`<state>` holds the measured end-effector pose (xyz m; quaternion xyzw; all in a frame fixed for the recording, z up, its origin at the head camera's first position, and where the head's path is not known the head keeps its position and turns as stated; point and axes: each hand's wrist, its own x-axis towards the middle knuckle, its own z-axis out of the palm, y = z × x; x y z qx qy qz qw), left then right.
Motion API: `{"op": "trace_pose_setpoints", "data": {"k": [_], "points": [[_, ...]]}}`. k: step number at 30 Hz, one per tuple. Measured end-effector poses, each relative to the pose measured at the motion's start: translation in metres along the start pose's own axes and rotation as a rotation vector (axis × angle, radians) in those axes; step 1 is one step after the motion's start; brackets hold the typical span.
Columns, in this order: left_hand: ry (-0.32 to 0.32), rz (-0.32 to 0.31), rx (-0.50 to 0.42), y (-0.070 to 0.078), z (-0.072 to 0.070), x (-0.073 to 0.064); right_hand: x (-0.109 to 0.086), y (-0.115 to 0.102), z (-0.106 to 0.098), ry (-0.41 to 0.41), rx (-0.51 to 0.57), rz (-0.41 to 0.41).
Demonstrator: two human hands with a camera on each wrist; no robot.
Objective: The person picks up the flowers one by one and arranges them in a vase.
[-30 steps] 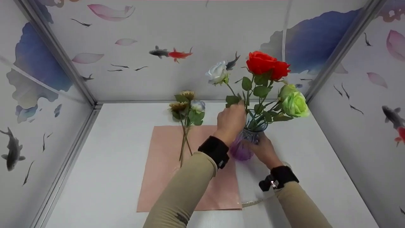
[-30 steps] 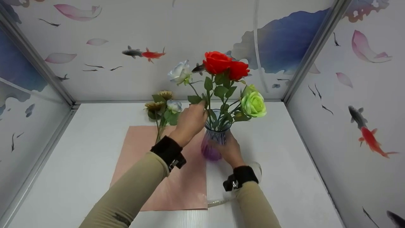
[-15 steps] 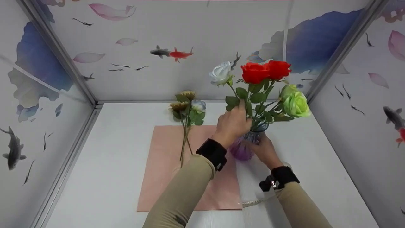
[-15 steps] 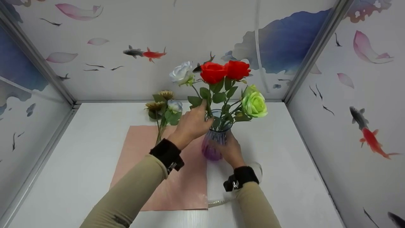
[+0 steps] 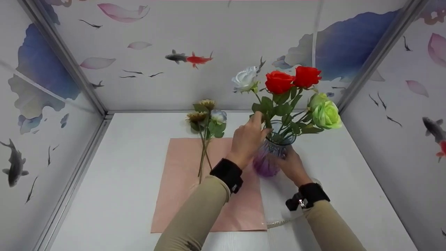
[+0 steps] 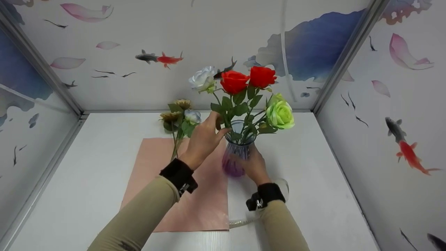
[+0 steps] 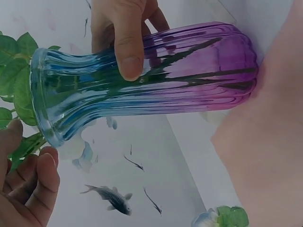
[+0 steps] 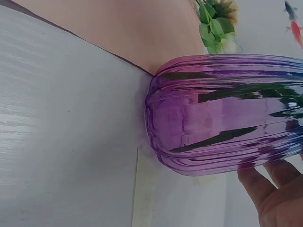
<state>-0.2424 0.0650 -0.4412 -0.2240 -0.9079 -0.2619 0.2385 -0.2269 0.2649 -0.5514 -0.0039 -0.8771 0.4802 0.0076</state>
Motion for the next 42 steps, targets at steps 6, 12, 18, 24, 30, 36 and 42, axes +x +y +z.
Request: {"op": "trace_pose_setpoints", "data": {"k": [6, 12, 18, 24, 30, 36, 42], "points": [[0.015, -0.002, 0.026, -0.018, 0.005, -0.014, 0.000, -0.001, -0.001, -0.006, 0.004, -0.001], [-0.005, -0.046, 0.043, -0.034, 0.007, -0.021, 0.000, 0.000, 0.000, -0.012, 0.011, -0.014], [-0.057, -0.120, 0.062, -0.051, 0.009, -0.030, 0.000, 0.000, 0.000, -0.019, 0.012, 0.004], [-0.063, -0.172, 0.106, -0.075, 0.014, -0.043, 0.001, 0.000, 0.000, -0.024, 0.019, 0.013], [-0.112, -0.251, 0.076, -0.097, 0.015, -0.058, 0.001, -0.001, 0.000, -0.028, 0.016, 0.029], [-0.150, -0.354, 0.087, -0.115, 0.019, -0.071, 0.001, -0.004, 0.000, -0.042, 0.005, 0.042], [-0.147, -0.421, 0.089, -0.129, 0.022, -0.083, 0.001, -0.003, 0.000, -0.030, -0.004, 0.032]]}}
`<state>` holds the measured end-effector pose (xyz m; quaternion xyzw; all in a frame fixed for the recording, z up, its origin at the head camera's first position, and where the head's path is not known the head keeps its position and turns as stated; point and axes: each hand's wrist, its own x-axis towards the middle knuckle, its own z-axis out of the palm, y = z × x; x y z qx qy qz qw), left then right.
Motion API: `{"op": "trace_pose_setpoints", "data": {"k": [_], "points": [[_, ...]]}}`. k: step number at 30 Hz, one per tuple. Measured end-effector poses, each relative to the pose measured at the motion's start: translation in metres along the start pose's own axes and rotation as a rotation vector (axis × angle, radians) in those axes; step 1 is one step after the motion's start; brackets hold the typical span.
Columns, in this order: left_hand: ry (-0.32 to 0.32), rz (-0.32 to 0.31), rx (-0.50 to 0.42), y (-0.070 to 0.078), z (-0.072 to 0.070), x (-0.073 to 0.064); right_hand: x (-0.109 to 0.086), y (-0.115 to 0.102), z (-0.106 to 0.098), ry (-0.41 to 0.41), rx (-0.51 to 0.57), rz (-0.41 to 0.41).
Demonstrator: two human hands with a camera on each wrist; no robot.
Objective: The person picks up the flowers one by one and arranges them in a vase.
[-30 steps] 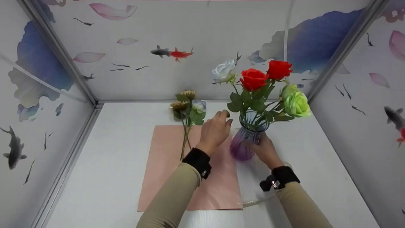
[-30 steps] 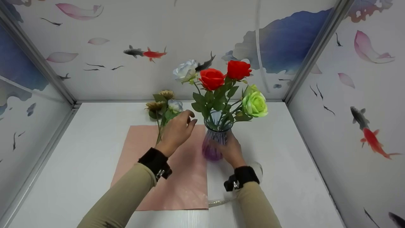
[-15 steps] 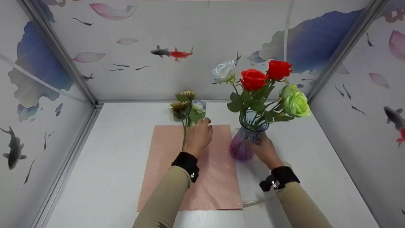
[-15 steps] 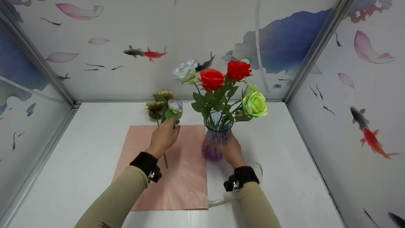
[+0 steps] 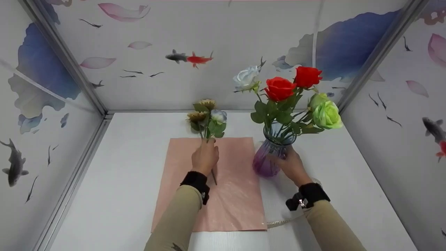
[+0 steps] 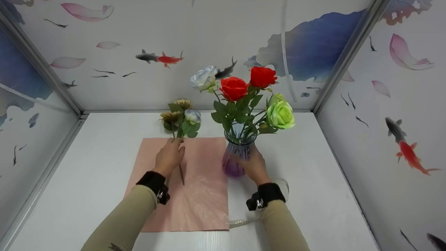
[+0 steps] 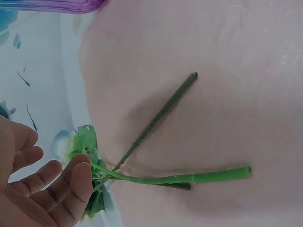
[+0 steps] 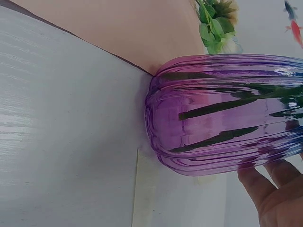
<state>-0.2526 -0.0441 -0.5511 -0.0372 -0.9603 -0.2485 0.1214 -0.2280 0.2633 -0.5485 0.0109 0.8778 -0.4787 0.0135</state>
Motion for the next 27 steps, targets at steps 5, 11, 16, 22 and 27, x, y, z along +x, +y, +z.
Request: {"op": "trace_pose_setpoints", "data": {"k": [5, 11, 16, 22, 27], "points": [[-0.033, -0.054, 0.001, -0.010, 0.002, -0.004, -0.001, 0.001, 0.000, -0.002, 0.007, 0.003], [-0.094, -0.121, 0.007, -0.019, 0.005, -0.007, -0.001, 0.000, 0.000, -0.006, 0.036, 0.012], [-0.105, -0.142, 0.004, -0.025, 0.008, -0.011, -0.001, 0.000, 0.000, -0.007, 0.040, 0.013], [-0.107, -0.129, 0.030, -0.033, 0.015, -0.017, -0.002, 0.000, -0.001, -0.025, 0.048, 0.039], [-0.100, -0.121, 0.033, -0.038, 0.019, -0.020, -0.001, 0.000, -0.001, -0.020, 0.040, 0.040]]}}
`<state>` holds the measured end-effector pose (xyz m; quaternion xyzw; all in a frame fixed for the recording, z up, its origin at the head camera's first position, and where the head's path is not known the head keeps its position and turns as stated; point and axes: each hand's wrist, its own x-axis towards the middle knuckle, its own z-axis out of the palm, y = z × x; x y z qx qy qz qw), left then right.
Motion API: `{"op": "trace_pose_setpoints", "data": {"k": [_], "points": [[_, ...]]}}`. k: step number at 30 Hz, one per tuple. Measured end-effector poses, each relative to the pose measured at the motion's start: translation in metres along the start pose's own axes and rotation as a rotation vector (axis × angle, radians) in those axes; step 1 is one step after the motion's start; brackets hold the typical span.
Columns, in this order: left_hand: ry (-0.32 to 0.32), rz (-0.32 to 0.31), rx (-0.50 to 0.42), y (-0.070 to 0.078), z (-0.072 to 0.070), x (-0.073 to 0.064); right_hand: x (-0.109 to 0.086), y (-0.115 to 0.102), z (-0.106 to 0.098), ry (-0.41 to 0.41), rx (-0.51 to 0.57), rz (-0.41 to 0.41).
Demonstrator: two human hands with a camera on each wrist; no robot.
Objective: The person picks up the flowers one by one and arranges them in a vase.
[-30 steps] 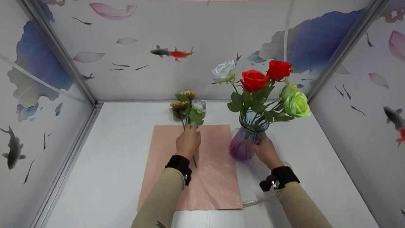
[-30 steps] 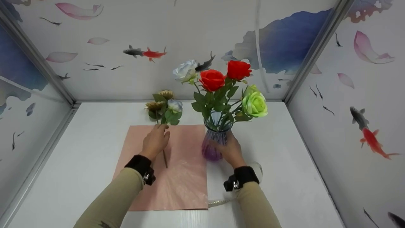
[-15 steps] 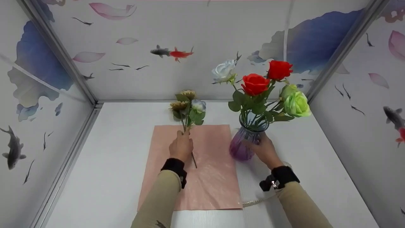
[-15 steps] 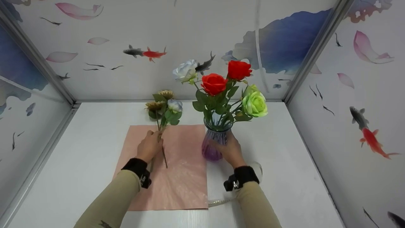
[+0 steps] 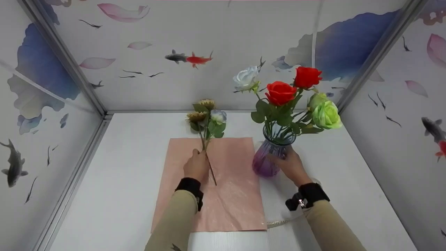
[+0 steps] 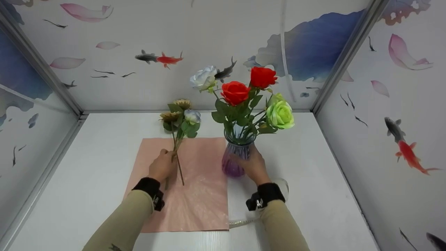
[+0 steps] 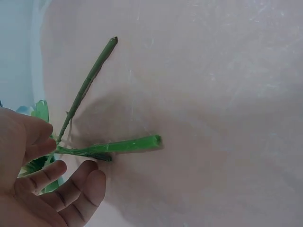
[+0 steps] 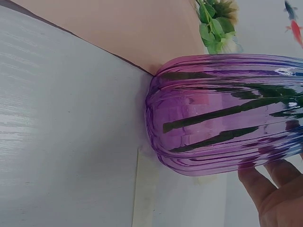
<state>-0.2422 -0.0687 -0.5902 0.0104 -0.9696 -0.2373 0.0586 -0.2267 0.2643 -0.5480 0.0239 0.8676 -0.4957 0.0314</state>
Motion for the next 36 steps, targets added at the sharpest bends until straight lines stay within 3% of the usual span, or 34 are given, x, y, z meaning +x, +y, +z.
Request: {"op": "trace_pose_setpoints", "data": {"k": [11, 27, 36], "points": [[-0.058, 0.013, 0.043, -0.002, 0.001, -0.004, -0.001, 0.000, 0.001, 0.009, 0.015, 0.001], [0.013, 0.078, 0.021, -0.015, -0.002, -0.007, -0.001, 0.001, 0.000, -0.001, 0.013, -0.011], [-0.016, 0.088, -0.012, -0.021, -0.005, -0.007, 0.001, 0.001, 0.001, -0.003, -0.006, 0.008]]}}
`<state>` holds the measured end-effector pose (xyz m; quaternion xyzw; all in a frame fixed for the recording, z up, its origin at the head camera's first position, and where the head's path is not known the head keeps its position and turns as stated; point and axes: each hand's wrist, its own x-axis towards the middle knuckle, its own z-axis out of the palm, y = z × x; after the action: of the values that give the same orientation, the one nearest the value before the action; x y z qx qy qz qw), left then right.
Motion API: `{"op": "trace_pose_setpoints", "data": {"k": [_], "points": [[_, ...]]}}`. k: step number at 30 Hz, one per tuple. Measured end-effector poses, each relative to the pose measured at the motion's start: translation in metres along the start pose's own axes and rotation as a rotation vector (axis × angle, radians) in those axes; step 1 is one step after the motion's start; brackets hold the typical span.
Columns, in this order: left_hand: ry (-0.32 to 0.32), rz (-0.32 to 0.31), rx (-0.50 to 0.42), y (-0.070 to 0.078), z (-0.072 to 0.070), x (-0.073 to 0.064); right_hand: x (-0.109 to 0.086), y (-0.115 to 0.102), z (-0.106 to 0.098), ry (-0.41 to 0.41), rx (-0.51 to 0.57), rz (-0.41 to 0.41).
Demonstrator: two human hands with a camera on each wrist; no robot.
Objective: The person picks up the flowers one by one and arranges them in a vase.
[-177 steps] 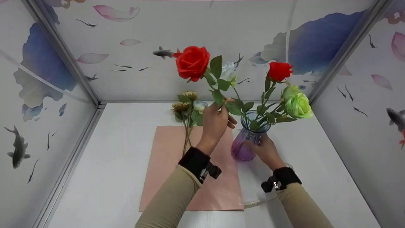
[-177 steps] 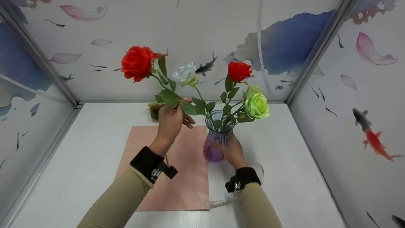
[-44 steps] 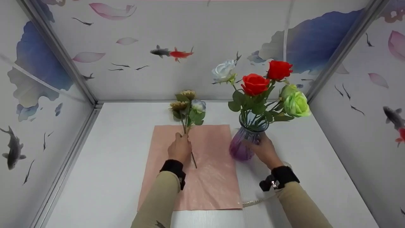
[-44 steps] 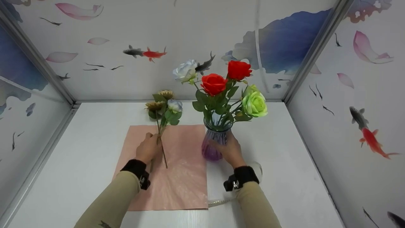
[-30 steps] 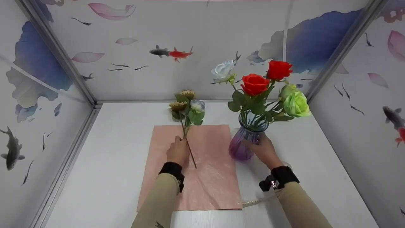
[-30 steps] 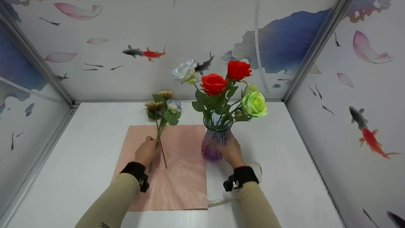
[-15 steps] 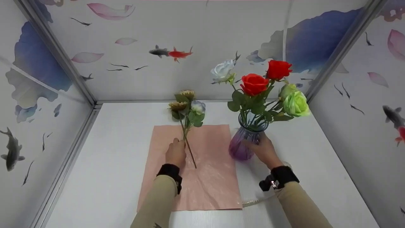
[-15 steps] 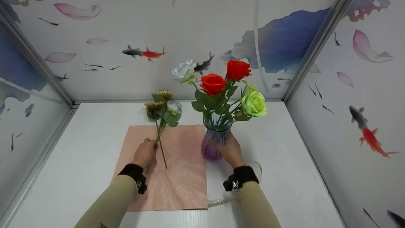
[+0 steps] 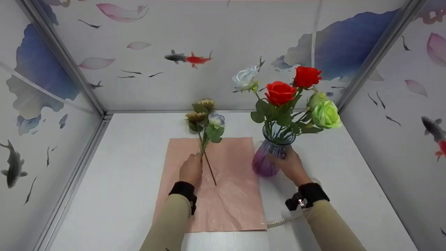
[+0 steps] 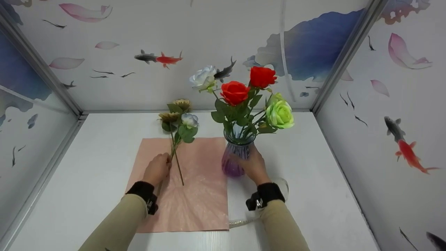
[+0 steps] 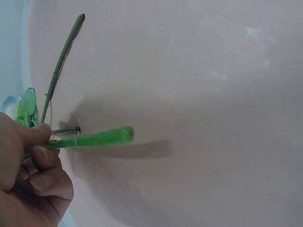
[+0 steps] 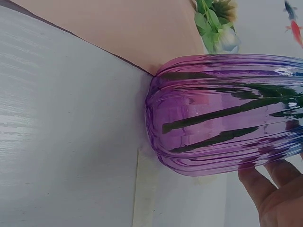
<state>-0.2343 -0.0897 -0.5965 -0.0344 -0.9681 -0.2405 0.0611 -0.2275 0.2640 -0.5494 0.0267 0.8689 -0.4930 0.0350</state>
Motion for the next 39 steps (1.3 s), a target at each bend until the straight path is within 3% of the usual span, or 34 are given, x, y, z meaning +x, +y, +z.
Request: {"op": "trace_pose_setpoints", "data": {"k": [5, 13, 20, 24, 31, 39], "points": [[-0.009, 0.002, -0.018, -0.002, -0.005, -0.001, 0.000, 0.000, 0.000, 0.005, 0.000, 0.000], [-0.080, -0.069, 0.006, -0.007, -0.018, -0.002, -0.001, 0.000, 0.000, 0.009, 0.000, -0.014], [-0.087, -0.087, 0.002, -0.017, -0.023, -0.005, -0.001, 0.000, -0.001, -0.007, 0.007, 0.018], [-0.064, -0.065, -0.006, -0.021, -0.026, -0.005, -0.001, -0.001, -0.001, -0.008, 0.005, 0.022], [0.014, 0.029, -0.019, -0.028, -0.030, -0.004, 0.000, -0.001, 0.000, 0.002, -0.013, 0.010], [0.072, 0.027, -0.050, -0.028, -0.039, 0.000, -0.001, 0.000, 0.000, 0.014, -0.006, -0.014]]}}
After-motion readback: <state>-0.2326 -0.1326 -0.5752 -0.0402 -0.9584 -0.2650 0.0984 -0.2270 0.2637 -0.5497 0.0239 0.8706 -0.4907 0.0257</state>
